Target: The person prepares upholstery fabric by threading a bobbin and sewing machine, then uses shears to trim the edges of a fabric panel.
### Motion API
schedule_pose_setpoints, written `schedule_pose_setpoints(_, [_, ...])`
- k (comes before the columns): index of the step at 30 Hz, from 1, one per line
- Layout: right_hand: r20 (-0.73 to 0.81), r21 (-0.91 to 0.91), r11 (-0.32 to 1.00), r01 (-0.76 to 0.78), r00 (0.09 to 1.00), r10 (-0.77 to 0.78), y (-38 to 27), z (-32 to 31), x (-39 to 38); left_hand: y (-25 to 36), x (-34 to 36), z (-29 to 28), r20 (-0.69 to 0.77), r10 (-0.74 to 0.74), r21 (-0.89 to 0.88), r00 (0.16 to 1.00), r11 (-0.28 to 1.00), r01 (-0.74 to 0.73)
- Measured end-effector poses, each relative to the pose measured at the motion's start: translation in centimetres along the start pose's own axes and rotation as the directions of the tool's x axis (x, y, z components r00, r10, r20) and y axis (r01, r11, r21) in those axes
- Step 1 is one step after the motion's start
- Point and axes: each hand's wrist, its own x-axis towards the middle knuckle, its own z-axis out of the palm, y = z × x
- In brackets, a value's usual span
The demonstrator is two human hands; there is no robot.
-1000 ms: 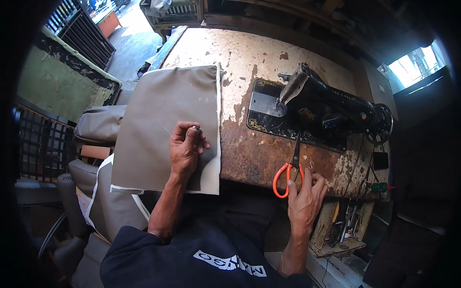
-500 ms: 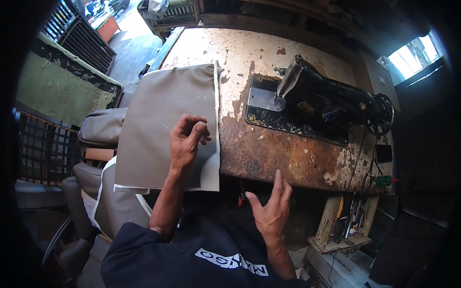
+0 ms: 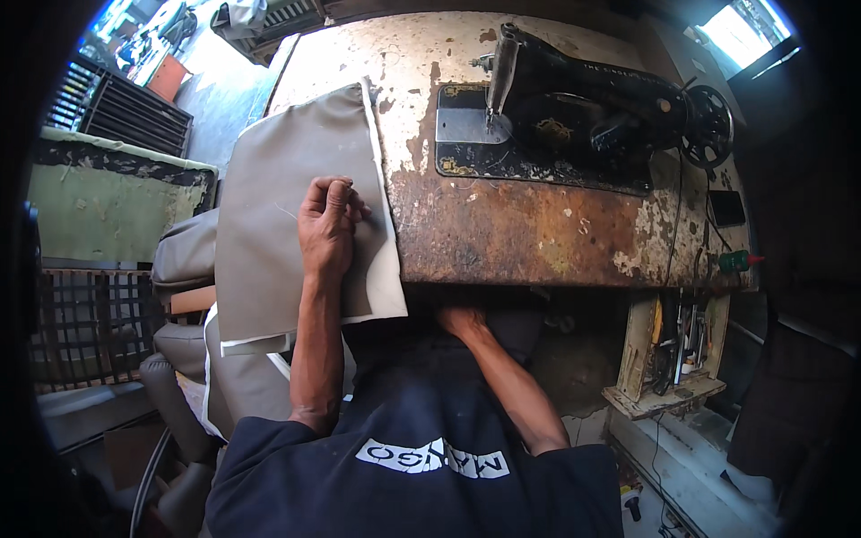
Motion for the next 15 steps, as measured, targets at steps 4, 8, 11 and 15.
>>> schedule_pose_setpoints(4, [-0.298,-0.058,0.996,0.066,0.951,-0.08,-0.3,-0.1,-0.5,-0.3,-0.1,-0.4,-0.011,0.003,0.018,1.0,1.0,-0.002])
schedule_pose_setpoints(8, [-0.133,0.05,0.995,0.086,0.988,-0.078,-0.6,-1.6,-1.1,-0.1,0.1,-0.7,-0.012,0.019,0.001,1.0,1.0,-0.019])
schedule_pose_setpoints(11, [-0.103,0.106,0.989,0.103,0.99,-0.092,-0.6,-2.2,-1.4,1.4,-1.2,-0.1,0.001,0.068,-0.025,0.998,0.997,-0.068])
schedule_pose_setpoints(15, [0.114,0.274,0.959,-0.067,0.993,0.037,0.0,-4.2,-2.9,5.9,-6.3,1.6,0.052,0.15,0.016,0.987,0.988,-0.151])
